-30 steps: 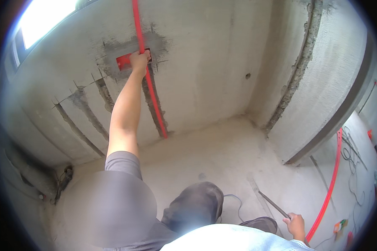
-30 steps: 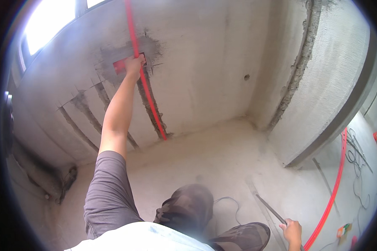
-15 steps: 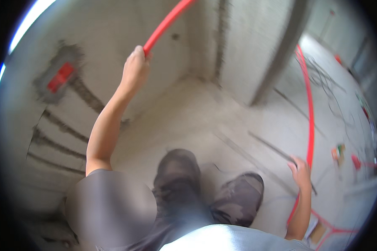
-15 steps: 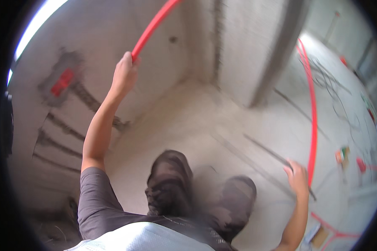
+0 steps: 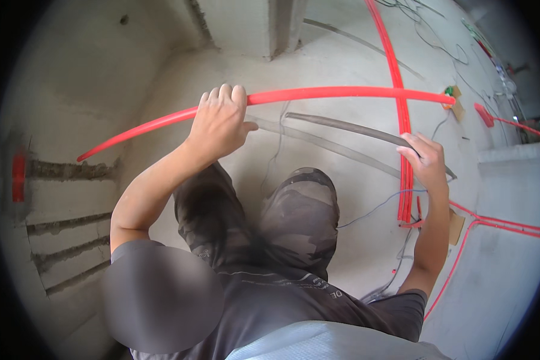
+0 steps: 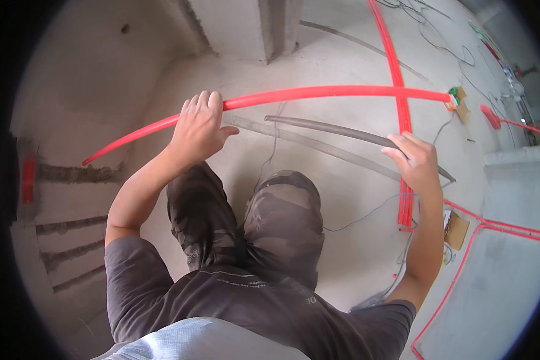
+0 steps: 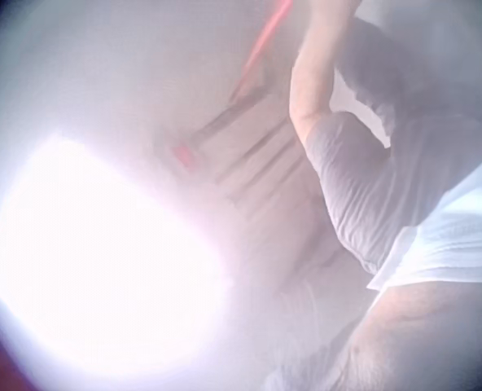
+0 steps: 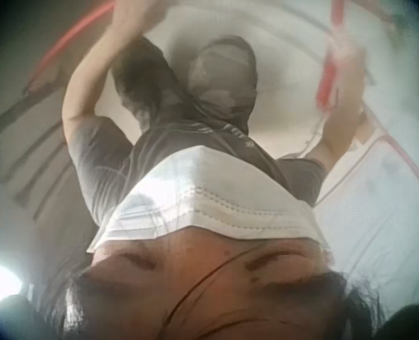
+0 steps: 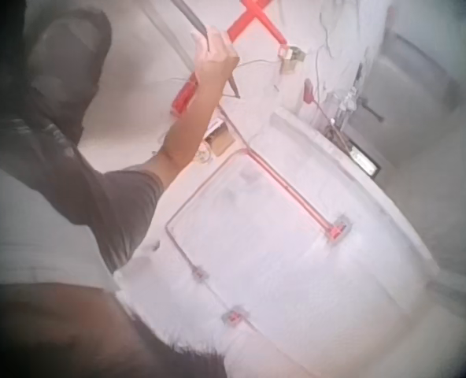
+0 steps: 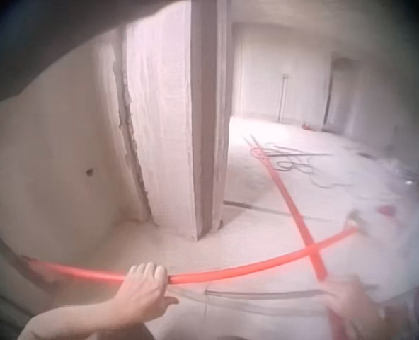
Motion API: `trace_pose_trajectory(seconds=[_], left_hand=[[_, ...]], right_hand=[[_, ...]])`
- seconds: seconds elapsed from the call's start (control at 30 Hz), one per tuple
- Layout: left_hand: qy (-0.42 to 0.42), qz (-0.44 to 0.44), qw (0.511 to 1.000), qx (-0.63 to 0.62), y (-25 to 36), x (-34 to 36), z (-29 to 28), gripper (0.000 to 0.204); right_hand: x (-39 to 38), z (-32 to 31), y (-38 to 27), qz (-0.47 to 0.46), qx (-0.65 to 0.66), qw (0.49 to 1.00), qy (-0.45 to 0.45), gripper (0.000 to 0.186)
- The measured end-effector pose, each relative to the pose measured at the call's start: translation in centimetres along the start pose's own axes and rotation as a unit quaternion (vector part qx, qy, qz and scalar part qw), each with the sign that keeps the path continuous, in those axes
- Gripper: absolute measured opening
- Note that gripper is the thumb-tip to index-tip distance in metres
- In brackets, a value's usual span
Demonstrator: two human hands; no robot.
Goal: The person installs red electrical conduits along a concrete wall and ceiling. They use a rotary hammer to cut grooves, a hammer and nails to secure the conduits, and a pipe cutter to trim sections. The person also bends conduit pieces to fit corners.
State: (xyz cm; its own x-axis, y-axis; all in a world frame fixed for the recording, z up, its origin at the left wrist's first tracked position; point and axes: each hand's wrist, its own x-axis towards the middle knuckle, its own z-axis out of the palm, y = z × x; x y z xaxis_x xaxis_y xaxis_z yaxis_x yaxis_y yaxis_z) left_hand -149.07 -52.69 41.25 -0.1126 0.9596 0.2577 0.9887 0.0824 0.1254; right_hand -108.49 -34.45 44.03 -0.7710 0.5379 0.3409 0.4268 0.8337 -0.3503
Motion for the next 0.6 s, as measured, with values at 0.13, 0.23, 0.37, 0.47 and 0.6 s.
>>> trace_pose_trajectory(seconds=[0.13,0.23,0.37,0.47,0.6], left_hand=[[0.012,-0.016,1.000,0.021,0.3,-0.1,0.4,0.049],[0.013,-0.045,0.997,0.058,-3.2,-2.7,1.9,0.048],[0.023,-0.057,0.997,0.051,-5.8,-6.0,4.0,0.049],[-0.003,-0.079,0.996,0.039,-4.3,-4.3,4.3,0.050],[0.042,-0.028,0.998,0.044,-3.3,-2.3,5.3,0.047]], right_hand=[[-0.3,-1.7,0.8,0.064,-0.024,0.996,-0.051,0.029],[-3.3,-3.3,2.7,0.109,0.002,0.993,-0.037,0.029],[-6.9,-4.3,5.2,0.124,0.029,0.992,0.010,0.025],[-9.0,-4.7,6.1,0.178,0.024,0.984,-0.004,0.022],[-10.8,-6.7,7.6,0.225,0.007,0.974,-0.001,0.021]])
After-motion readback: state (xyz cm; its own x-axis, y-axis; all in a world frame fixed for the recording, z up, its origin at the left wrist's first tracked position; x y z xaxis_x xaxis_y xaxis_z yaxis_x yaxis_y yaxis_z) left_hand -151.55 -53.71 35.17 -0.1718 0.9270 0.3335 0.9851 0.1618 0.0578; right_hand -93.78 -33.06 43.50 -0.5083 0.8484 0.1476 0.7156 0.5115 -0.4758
